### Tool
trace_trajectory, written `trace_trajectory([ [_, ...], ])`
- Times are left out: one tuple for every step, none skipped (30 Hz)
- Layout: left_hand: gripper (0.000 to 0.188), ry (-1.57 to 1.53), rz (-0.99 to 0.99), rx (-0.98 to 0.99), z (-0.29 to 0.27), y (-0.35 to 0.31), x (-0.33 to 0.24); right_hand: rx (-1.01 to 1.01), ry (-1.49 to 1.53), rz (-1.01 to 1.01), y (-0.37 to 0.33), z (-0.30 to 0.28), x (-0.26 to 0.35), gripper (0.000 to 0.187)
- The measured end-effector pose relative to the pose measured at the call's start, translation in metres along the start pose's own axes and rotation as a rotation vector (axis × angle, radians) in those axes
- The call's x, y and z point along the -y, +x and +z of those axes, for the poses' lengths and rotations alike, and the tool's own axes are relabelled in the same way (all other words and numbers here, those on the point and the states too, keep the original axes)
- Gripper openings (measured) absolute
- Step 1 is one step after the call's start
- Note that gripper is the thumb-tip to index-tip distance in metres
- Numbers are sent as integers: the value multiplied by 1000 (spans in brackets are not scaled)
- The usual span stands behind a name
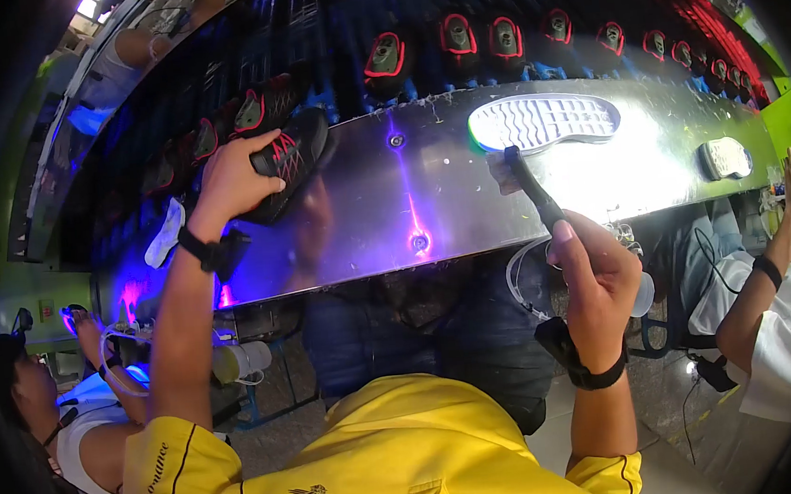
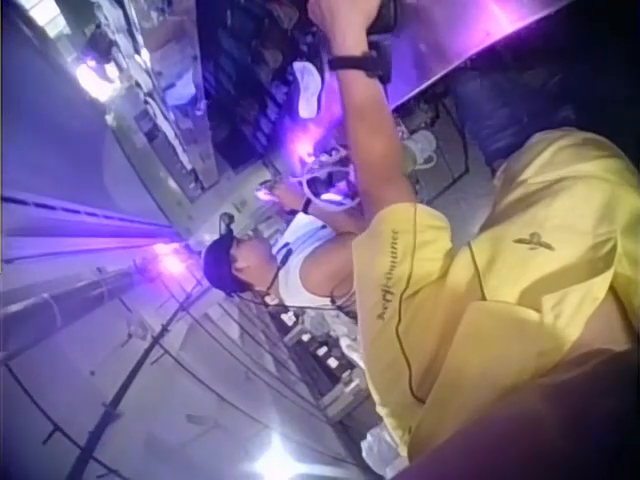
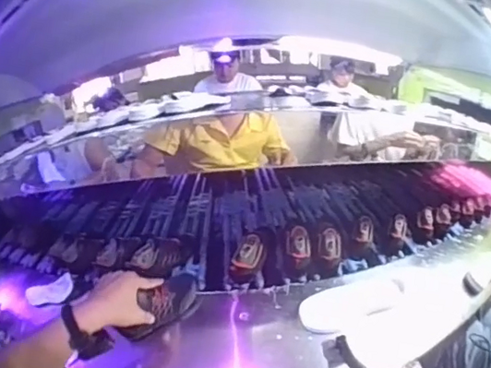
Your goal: Applying liquid glue or primer to the upper and sole areas of a shoe using a brush on an assembly line.
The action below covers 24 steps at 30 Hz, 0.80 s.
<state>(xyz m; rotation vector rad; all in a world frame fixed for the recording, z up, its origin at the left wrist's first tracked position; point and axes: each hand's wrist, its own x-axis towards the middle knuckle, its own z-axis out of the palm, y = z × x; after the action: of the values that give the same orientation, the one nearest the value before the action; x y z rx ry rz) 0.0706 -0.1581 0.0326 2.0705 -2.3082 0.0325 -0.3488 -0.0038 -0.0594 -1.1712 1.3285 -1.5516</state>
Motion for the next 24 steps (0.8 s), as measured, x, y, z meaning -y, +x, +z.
trace_trajectory([
  [77,-55,4,-24,-1,-14,-4,3,-5,3,-2,1,1,27],
  [74,-36,-24,13,-1,-28,-12,23,-15,-13,-3,3,1,27],
  [79,4,66,-65,8,-47,-14,47,-23,-27,-6,4,1,27],
  [79,-15,81,-22,8,-65,-25,54,-34,-18,-10,5,3,27],
  [78,-34,98,21,6,-82,-40,39,-12,-5,-12,8,6,26],
  [79,-48,129,28,8,-98,-53,21,7,0,-14,9,8,26],
  [79,-55,157,31,9,-112,-63,26,4,-1,-15,10,9,26],
  [79,-82,208,32,12,-126,-69,23,10,1,-16,11,10,25],
  [78,-117,251,29,11,-137,-75,17,22,1,-17,13,12,25],
  [78,-148,264,38,12,-150,-82,18,24,-2,-18,15,12,25],
  [78,-180,279,48,13,-160,-87,37,33,12,-19,18,11,26],
  [78,-266,280,83,13,-170,-91,60,44,23,-19,20,11,26],
  [78,-354,281,117,12,-177,-94,65,47,17,-19,21,11,26],
  [78,-479,280,160,17,-179,-94,62,38,22,-18,21,12,26],
  [78,-480,279,152,21,-178,-94,58,26,27,-19,22,12,26],
  [77,-613,267,253,24,-176,-94,59,41,35,-19,23,16,26],
  [76,-745,255,354,24,-175,-92,66,41,26,-18,25,18,26],
  [80,-824,246,333,22,-173,-89,57,41,12,-16,25,20,25],
  [80,-825,247,319,22,-171,-84,48,41,-2,-15,25,22,25],
  [83,-1143,116,340,22,-168,-76,46,56,18,-17,26,23,25],
  [85,-1459,-12,353,20,-162,-70,49,57,-3,-17,27,25,25],
  [84,-1715,-46,393,11,-158,-66,52,38,12,-17,29,25,24],
  [84,-1715,-26,375,8,-156,-57,53,21,26,-18,30,24,24],
  [81,-1891,-20,374,5,-153,-47,91,28,55,-17,28,24,23],
])
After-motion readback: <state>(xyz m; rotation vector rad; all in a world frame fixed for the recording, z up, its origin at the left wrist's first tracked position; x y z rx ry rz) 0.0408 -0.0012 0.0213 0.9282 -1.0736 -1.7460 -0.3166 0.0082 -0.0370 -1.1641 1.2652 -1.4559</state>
